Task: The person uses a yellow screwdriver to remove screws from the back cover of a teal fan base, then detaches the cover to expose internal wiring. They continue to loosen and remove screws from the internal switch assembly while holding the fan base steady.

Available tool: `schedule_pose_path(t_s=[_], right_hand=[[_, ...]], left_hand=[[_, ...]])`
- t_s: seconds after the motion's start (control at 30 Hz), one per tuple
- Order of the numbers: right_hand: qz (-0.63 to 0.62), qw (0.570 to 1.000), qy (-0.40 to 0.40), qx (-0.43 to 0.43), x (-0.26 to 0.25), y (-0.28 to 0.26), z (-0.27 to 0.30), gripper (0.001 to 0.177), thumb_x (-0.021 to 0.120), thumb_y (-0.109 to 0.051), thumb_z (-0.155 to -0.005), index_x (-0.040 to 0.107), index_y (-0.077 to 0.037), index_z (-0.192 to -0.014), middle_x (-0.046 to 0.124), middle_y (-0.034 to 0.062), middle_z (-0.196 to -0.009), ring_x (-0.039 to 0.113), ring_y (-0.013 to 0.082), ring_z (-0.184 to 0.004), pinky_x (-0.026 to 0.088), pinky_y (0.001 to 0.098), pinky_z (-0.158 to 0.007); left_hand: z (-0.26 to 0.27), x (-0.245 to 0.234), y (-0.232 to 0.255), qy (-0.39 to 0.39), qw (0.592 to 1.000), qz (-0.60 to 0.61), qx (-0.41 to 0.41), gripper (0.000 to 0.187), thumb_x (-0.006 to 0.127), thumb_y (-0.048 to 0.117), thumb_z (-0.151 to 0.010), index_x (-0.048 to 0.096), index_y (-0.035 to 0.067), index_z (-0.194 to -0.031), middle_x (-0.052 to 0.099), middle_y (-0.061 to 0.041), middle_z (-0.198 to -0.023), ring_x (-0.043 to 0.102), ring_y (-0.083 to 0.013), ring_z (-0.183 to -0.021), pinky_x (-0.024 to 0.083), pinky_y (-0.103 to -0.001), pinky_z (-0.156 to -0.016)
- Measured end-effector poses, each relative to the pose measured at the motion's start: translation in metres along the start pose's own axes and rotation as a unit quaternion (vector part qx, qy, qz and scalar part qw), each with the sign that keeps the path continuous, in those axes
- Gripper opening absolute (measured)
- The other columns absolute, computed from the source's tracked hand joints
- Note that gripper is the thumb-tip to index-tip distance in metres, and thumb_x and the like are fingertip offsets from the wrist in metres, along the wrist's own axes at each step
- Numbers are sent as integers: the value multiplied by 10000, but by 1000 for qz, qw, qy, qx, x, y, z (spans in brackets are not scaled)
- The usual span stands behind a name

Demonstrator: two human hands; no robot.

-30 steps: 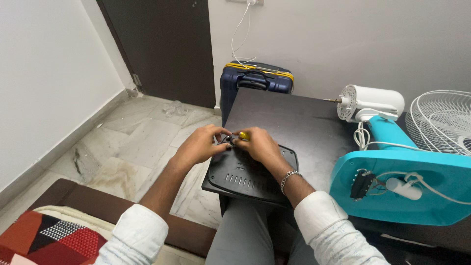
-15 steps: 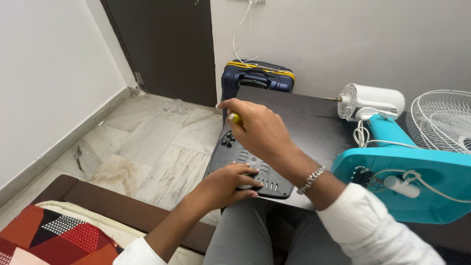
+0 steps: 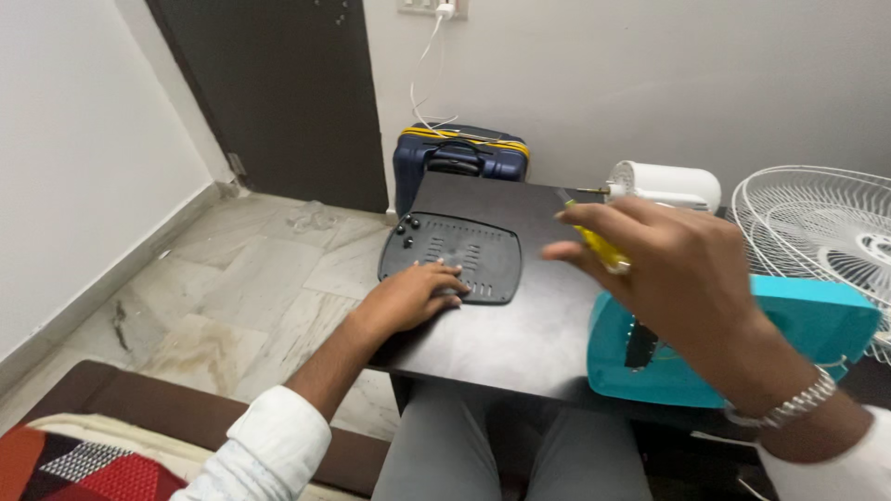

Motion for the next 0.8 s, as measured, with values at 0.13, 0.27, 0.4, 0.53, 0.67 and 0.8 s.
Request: schedule_pose_path(t_s=[0.13, 0.27, 0.4, 0.53, 0.67, 0.8], right_hand=[[33, 997, -33, 58, -21, 34, 42, 392, 637, -464, -925, 696, -153, -1156, 782, 63, -992, 702, 178, -612, 529, 305, -524], [76, 964, -149, 205, -29, 59, 75, 388, 648, -507, -932, 712, -208, -1171, 742, 17, -778, 714, 177, -586, 560, 384, -771], [51, 956, -156, 244, -30, 68, 94, 391, 674, -533, -895, 723, -202, -1097, 776, 31, -770, 716, 205, -686, 499, 408, -874], [64, 968, -121, 208, -27, 73, 102, 452, 657, -526, -887, 712, -155, -1138, 768, 9, -836, 703, 162, -666, 463, 422, -918], [78, 969, -108, 210, -24, 73, 105, 483, 676, -549, -847, 725, -145, -1108, 762, 25, -842, 698, 198, -694, 482, 390, -803], [88, 971, -79, 208, -22, 70, 108, 481, 708, -567, -850, 738, -136, -1060, 748, 16, -776, 709, 216, -729, 470, 408, -800]], left_hand=[[-31, 6, -15, -1, 1000, 2, -10, 311, 644, 365, -937, 727, 227, -1203, 556, -17, -1479, 457, -301, -1394, 348, -469, -1154], [-63, 14, -32, -5, 1000, 18, -14, 292, 657, 346, -938, 727, 213, -1189, 567, -24, -1486, 488, -308, -1394, 424, -446, -1130], [-90, 23, -49, 11, 1000, 16, 10, 285, 665, 323, -946, 731, 197, -1192, 553, -45, -1495, 450, -322, -1425, 394, -466, -1145], [-115, 30, -66, 8, 1000, 11, 6, 302, 648, 329, -954, 714, 198, -1218, 533, -33, -1513, 403, -324, -1457, 326, -516, -1175], [-128, 34, -76, 6, 1000, 13, -2, 317, 630, 343, -961, 703, 214, -1242, 514, -23, -1534, 368, -325, -1486, 292, -537, -1199], [-135, 33, -77, -11, 1000, 9, -18, 322, 603, 337, -980, 686, 222, -1269, 477, -22, -1556, 324, -317, -1501, 236, -546, -1216]])
Point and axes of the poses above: each hand's wrist, its own z-axis away from the middle knuckle, its own x-axis out of the palm, y = z × x, the point moved 1 cm from there along -z, towards the middle knuckle
